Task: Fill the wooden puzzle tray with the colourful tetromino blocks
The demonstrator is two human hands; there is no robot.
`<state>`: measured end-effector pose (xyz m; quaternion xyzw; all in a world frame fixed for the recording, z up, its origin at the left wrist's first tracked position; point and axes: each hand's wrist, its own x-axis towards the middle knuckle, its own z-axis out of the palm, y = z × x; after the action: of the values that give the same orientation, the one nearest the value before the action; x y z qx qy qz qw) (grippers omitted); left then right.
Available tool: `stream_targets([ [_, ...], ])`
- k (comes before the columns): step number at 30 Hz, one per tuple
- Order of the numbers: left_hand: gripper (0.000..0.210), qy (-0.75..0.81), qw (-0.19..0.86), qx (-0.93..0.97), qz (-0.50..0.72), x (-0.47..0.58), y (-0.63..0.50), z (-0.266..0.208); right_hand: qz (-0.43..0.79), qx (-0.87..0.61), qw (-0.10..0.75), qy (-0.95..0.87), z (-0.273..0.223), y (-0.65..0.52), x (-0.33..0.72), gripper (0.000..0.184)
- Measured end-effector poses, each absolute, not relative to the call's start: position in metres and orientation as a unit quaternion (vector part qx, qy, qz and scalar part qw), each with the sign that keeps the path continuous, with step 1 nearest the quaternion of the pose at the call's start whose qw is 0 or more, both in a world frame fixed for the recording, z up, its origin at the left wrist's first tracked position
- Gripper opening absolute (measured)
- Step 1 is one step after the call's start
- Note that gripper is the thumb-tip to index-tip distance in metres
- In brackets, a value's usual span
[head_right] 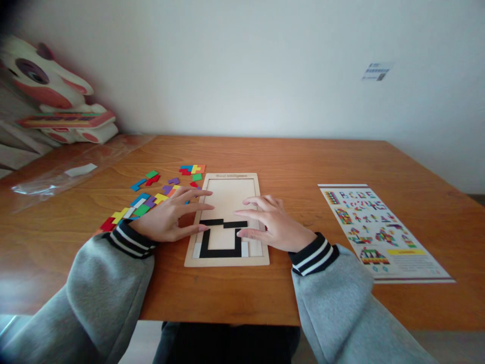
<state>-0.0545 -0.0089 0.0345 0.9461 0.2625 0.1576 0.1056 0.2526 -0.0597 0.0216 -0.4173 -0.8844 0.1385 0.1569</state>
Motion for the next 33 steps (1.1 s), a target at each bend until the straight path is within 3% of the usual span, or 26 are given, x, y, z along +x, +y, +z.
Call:
stream_targets([
  [2,0.030,0.238,0.116,0.948,0.176,-0.0519,-0.0092,0.0364,0.125,-0.405,0.171,-0.889,0.0214,-0.0596,0.2509,0.036],
  [7,0.031,0.191,0.156,0.951,0.185,-0.0450,-0.0111,0.0374,0.130,-0.399,0.179,-0.890,0.0182,-0.0588,0.2481,0.027],
  [33,0.023,0.172,0.161,0.950,0.207,-0.0457,-0.0115,0.0292,0.126,-0.404,0.184,-0.887,0.0150,-0.0577,0.2507,0.019],
])
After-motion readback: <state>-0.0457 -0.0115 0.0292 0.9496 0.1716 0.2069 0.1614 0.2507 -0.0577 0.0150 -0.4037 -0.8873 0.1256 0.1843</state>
